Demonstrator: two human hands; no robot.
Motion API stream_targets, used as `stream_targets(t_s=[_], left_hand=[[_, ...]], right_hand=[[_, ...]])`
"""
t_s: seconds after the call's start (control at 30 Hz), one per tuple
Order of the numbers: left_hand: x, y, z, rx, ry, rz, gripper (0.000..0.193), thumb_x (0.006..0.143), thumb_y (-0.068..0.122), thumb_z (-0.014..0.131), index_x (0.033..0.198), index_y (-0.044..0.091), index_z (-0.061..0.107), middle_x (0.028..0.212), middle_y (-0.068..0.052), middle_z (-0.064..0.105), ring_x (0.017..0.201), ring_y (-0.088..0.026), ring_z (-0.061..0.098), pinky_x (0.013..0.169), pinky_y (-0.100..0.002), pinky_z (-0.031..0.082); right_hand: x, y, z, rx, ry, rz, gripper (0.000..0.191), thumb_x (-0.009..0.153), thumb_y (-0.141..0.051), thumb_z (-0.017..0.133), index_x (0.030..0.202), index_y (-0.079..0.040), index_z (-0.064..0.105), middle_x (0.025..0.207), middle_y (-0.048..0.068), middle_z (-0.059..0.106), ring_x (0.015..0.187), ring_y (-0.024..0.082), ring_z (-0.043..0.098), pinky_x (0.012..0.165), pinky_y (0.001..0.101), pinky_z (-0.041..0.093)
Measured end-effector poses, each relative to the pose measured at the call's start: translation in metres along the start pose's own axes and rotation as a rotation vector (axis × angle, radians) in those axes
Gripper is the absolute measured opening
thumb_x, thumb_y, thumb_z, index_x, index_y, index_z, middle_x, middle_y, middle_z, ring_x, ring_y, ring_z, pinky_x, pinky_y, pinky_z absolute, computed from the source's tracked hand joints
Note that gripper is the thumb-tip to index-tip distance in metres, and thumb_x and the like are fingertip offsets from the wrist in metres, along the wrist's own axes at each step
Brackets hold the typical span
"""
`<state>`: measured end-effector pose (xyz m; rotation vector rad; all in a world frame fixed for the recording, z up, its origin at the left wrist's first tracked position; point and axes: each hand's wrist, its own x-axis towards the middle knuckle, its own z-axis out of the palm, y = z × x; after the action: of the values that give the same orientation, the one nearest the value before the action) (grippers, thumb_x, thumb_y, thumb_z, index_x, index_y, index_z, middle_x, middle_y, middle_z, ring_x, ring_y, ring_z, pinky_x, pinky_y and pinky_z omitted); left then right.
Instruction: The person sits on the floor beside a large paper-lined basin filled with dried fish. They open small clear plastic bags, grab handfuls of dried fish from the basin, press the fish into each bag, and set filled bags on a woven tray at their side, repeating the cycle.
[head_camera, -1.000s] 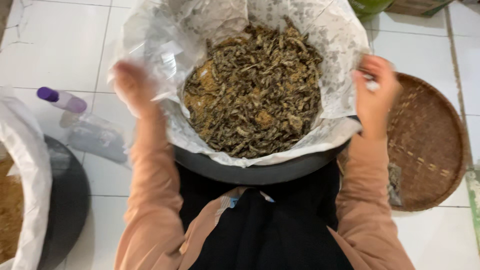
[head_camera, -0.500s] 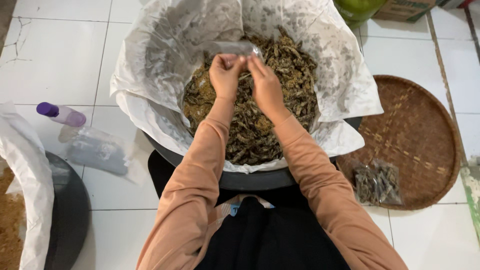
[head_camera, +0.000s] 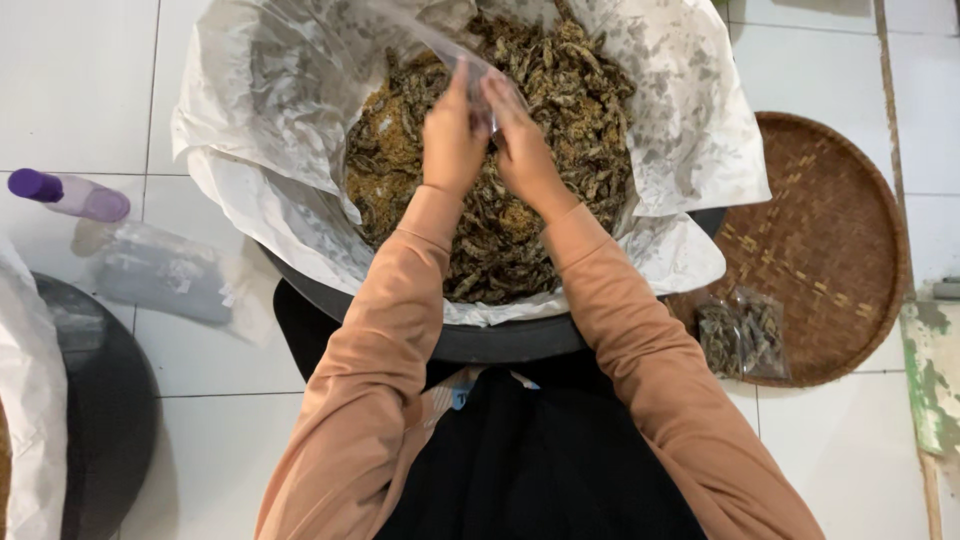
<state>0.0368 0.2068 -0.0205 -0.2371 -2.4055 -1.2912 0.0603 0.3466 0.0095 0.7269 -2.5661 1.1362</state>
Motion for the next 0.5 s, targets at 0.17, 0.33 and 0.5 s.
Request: stream_targets(t_s=[0.17, 0.33, 0.5], left_hand=[[-0.015, 0.019, 0.008, 0.013, -0.155, 0.091, 0.092, 0.083, -0.008, 0.068, 0.161, -0.002, 0.021, 0.097, -0.023, 0.073, 0.082, -0.037, 0.074, 0.076, -0.046, 0.062], [-0.026, 0.044, 0.012, -0.045, -0.494, 0.119, 0.096, 0.083, 0.001, 0.073, 0.161, -0.005, 0.017, 0.094, -0.023, 0.074, 0.083, -0.034, 0.075, 0.077, -0.044, 0.063], [-0.011, 0.016, 0.005, -0.438, -0.192, 0.376, 0.081, 0.090, 0.031, 0.089, 0.148, 0.005, 0.038, 0.133, -0.031, 0.059, 0.120, -0.039, 0.063, 0.100, -0.048, 0.057]], right_hand=[[0.002, 0.013, -0.002, -0.043, 0.137, -0.108, 0.053, 0.119, -0.008, 0.047, 0.168, -0.016, 0.029, 0.176, 0.011, 0.022, 0.166, 0.030, 0.020, 0.141, 0.0422, 0.020], [0.004, 0.051, -0.015, 0.168, 0.323, -0.049, 0.053, 0.123, -0.020, 0.039, 0.170, -0.015, 0.016, 0.176, 0.008, 0.014, 0.165, 0.026, 0.017, 0.140, 0.0399, 0.018], [0.007, 0.056, -0.029, 0.351, 0.326, 0.069, 0.060, 0.122, -0.020, 0.049, 0.171, -0.012, 0.014, 0.178, 0.018, 0.024, 0.164, 0.033, 0.024, 0.143, 0.0448, 0.022]])
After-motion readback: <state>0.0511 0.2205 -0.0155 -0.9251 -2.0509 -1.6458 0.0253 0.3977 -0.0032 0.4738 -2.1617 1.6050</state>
